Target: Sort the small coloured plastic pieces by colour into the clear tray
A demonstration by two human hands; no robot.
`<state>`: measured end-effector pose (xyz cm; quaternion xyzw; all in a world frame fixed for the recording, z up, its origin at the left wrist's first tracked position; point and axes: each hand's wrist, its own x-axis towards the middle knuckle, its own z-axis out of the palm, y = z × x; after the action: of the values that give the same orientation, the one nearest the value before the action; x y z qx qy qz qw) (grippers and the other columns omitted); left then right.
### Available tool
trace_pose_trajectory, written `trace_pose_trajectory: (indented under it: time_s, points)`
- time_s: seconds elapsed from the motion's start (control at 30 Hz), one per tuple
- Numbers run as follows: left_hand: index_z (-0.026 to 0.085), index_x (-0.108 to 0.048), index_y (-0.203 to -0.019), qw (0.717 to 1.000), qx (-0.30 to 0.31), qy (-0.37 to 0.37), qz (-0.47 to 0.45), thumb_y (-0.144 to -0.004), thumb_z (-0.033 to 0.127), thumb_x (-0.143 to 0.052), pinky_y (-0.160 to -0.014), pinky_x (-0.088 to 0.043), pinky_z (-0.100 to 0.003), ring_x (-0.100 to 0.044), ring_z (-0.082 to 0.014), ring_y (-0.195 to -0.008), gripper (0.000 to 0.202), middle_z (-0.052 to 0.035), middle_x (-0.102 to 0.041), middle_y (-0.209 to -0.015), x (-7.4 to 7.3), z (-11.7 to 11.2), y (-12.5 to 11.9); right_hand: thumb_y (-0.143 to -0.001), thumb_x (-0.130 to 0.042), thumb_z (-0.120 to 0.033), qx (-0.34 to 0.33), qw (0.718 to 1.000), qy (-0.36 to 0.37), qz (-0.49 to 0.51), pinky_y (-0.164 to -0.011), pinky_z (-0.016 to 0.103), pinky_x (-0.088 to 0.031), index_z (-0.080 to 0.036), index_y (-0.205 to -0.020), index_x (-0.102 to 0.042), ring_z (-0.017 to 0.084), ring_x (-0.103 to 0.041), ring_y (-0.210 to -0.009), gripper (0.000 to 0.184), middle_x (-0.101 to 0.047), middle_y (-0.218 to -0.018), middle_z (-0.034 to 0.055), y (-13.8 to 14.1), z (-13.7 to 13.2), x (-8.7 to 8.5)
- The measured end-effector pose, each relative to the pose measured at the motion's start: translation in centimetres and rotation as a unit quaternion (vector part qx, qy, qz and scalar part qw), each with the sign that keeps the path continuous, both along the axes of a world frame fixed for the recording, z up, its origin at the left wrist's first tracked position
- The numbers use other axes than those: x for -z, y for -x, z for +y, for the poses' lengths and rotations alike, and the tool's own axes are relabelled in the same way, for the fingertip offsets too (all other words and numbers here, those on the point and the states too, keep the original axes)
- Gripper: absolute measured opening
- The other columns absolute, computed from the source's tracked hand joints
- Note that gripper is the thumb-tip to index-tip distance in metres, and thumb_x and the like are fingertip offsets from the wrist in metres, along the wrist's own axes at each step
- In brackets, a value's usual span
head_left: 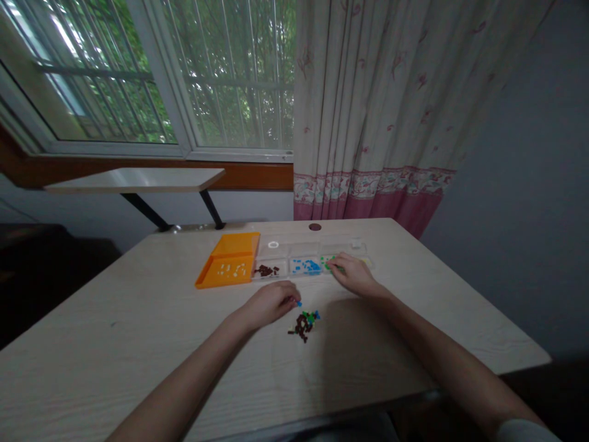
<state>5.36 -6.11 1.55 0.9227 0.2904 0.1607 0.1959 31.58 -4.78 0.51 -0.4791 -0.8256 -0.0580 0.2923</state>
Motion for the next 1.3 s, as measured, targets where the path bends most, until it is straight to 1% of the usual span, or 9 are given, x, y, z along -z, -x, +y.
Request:
trace_pose_trajectory:
  time_s: [0.1,0.23,0.43,0.53,0.6,0.63,0.77,0.87,1.3]
  points:
    - [0.018,-0.063,-0.092,0.998,-0.037,-0.016,-0.037,-0.084,0.024,-0.048,-0.075,-0.042,-0.024,-0.056,-0.0148,-0.082,0.018,-0.0053,-0.062,-0.087,-0.3,-0.2,-0.2,-0.082,-0.052,-0.027,-0.092,0.996,-0.015,-0.01,-0.067,0.02,-0.045,-0.022,-0.089,-0.065,0.012,-0.06,-0.076,0.016,-0.066,-0.084,0.0023,2.4,-1.3,0.3]
    - [0.017,-0.062,-0.088,0.995,-0.055,-0.029,-0.077,-0.085,0.027,-0.048,-0.074,-0.042,-0.024,-0.055,-0.0148,-0.082,0.018,-0.0056,-0.062,-0.087,-0.9,-0.5,-0.5,-0.08,-0.056,-0.03,-0.134,0.99,-0.04,0.0,-0.061,0.018,-0.043,-0.023,-0.087,-0.065,0.01,-0.06,-0.07,0.013,-0.066,-0.079,0.0002,4.6,-2.8,0.7]
    - [0.017,-0.061,-0.082,0.995,-0.051,-0.027,-0.086,-0.084,0.028,-0.049,-0.071,-0.041,-0.024,-0.055,-0.0144,-0.079,0.017,-0.0043,-0.061,-0.081,-0.9,-0.8,-0.8,-0.081,-0.055,-0.03,-0.139,0.987,-0.075,0.003,-0.058,0.018,-0.041,-0.021,-0.081,-0.064,0.009,-0.059,-0.065,0.014,-0.065,-0.073,0.0005,4.9,-3.4,0.7]
    - [0.017,-0.059,-0.088,0.993,-0.065,-0.019,-0.098,-0.082,0.028,-0.051,-0.068,-0.042,-0.023,-0.054,-0.0137,-0.076,0.015,-0.0039,-0.06,-0.083,-1.0,-0.8,-0.7,-0.082,-0.054,-0.029,-0.14,0.984,-0.106,0.008,-0.057,0.018,-0.041,-0.021,-0.08,-0.064,0.009,-0.059,-0.066,0.013,-0.065,-0.072,0.0002,4.6,-3.1,0.3]
    - [0.017,-0.059,-0.091,0.993,-0.067,-0.017,-0.097,-0.082,0.028,-0.052,-0.07,-0.042,-0.024,-0.054,-0.0142,-0.077,0.016,-0.0048,-0.059,-0.086,-1.1,-0.7,-0.6,-0.082,-0.054,-0.03,-0.123,0.982,-0.139,0.023,-0.059,0.018,-0.042,-0.021,-0.08,-0.065,0.009,-0.059,-0.065,0.014,-0.066,-0.073,0.0004,4.2,-2.8,0.1]
    - [0.017,-0.059,-0.092,0.994,-0.054,-0.016,-0.091,-0.082,0.026,-0.051,-0.072,-0.042,-0.025,-0.054,-0.0146,-0.08,0.016,-0.0053,-0.059,-0.087,-1.2,-0.7,-0.6,-0.082,-0.054,-0.03,-0.112,0.981,-0.156,0.033,-0.059,0.019,-0.042,-0.021,-0.08,-0.065,0.009,-0.059,-0.065,0.014,-0.066,-0.073,0.0006,4.0,-2.7,-0.1]
    - [0.017,-0.063,-0.087,0.998,0.045,0.011,-0.051,-0.085,0.021,-0.043,-0.077,-0.042,-0.024,-0.054,-0.0146,-0.085,0.02,-0.0063,-0.059,-0.087,-1.0,-0.8,-0.6,-0.081,-0.057,-0.03,-0.083,0.974,-0.198,0.067,-0.063,0.019,-0.045,-0.021,-0.082,-0.066,0.01,-0.06,-0.068,0.013,-0.066,-0.074,0.0018,2.9,-2.1,-0.7]
    - [0.017,-0.064,-0.091,0.997,0.066,0.027,-0.034,-0.085,0.019,-0.043,-0.075,-0.043,-0.022,-0.055,-0.0135,-0.083,0.022,-0.006,-0.058,-0.087,-0.7,-0.9,-0.8,-0.08,-0.058,-0.028,-0.085,0.972,-0.205,0.078,-0.063,0.02,-0.046,-0.019,-0.084,-0.066,0.011,-0.061,-0.069,0.012,-0.066,-0.075,0.0029,2.5,-2.0,-1.0]
    - [0.018,-0.063,-0.086,0.998,0.06,0.015,-0.026,-0.085,0.021,-0.044,-0.074,-0.043,-0.022,-0.055,-0.014,-0.082,0.02,-0.0051,-0.06,-0.085,0.0,-0.9,-1.1,-0.079,-0.058,-0.026,-0.088,0.967,-0.211,0.11,-0.063,0.021,-0.048,-0.019,-0.083,-0.066,0.012,-0.061,-0.068,0.011,-0.067,-0.074,0.0037,2.4,-1.9,-1.6]
